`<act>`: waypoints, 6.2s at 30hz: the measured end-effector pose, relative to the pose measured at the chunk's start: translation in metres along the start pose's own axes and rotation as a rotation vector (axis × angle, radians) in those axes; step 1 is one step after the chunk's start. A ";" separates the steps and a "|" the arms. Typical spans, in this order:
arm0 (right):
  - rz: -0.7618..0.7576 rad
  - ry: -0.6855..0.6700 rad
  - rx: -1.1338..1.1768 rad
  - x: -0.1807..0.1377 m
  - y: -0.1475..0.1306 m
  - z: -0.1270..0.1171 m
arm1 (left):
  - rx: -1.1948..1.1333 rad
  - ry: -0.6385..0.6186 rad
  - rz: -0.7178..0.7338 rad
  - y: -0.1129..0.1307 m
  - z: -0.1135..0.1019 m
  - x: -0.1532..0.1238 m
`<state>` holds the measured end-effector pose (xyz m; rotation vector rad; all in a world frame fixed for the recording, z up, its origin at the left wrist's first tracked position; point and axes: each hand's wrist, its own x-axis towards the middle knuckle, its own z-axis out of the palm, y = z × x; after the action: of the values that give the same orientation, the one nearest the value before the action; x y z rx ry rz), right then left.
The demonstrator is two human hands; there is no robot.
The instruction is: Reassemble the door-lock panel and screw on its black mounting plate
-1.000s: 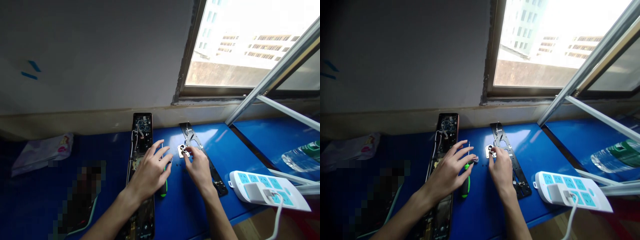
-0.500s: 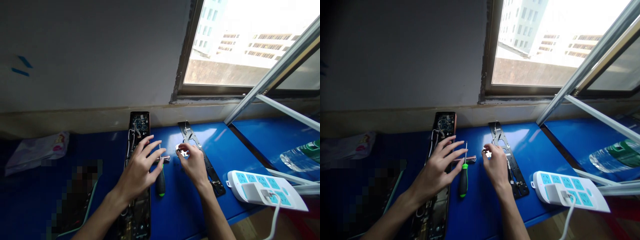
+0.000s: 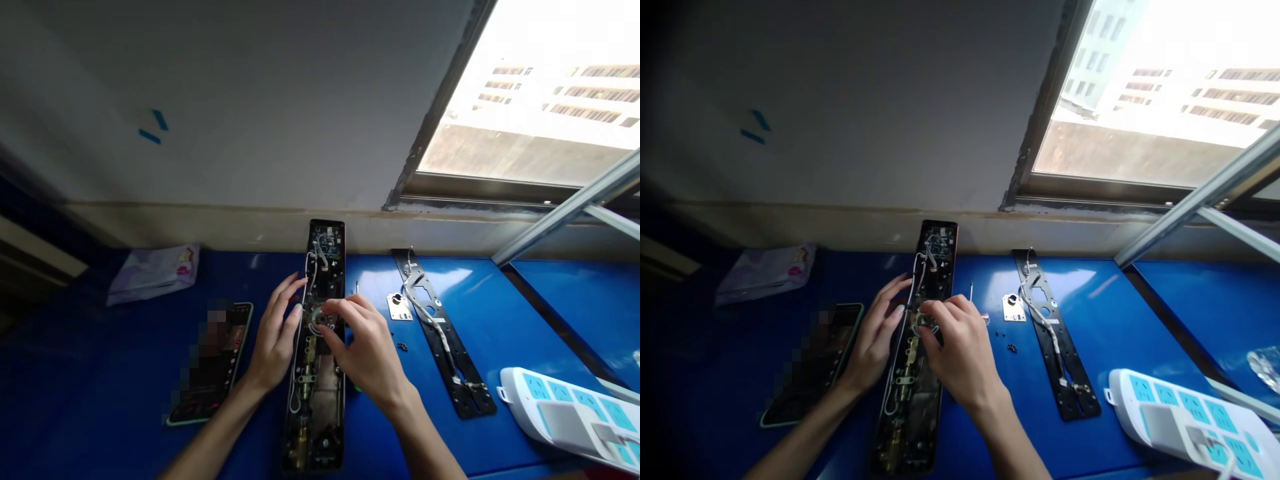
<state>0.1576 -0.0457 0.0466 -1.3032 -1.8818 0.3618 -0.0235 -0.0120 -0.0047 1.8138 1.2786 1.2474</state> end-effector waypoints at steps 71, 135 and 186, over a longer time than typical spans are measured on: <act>0.256 0.502 -0.131 -0.027 0.043 -0.124 | 0.698 -0.768 0.678 0.081 0.086 0.046; 0.062 0.205 0.430 0.014 -0.038 -0.088 | 0.058 -0.015 0.240 0.034 -0.024 -0.034; -0.439 0.196 0.195 0.015 -0.059 -0.044 | 0.193 -0.211 0.212 0.004 -0.036 -0.061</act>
<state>0.1497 -0.0659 0.1182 -0.7408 -1.8505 0.1743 -0.0610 -0.0719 -0.0092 2.2020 1.1448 1.0332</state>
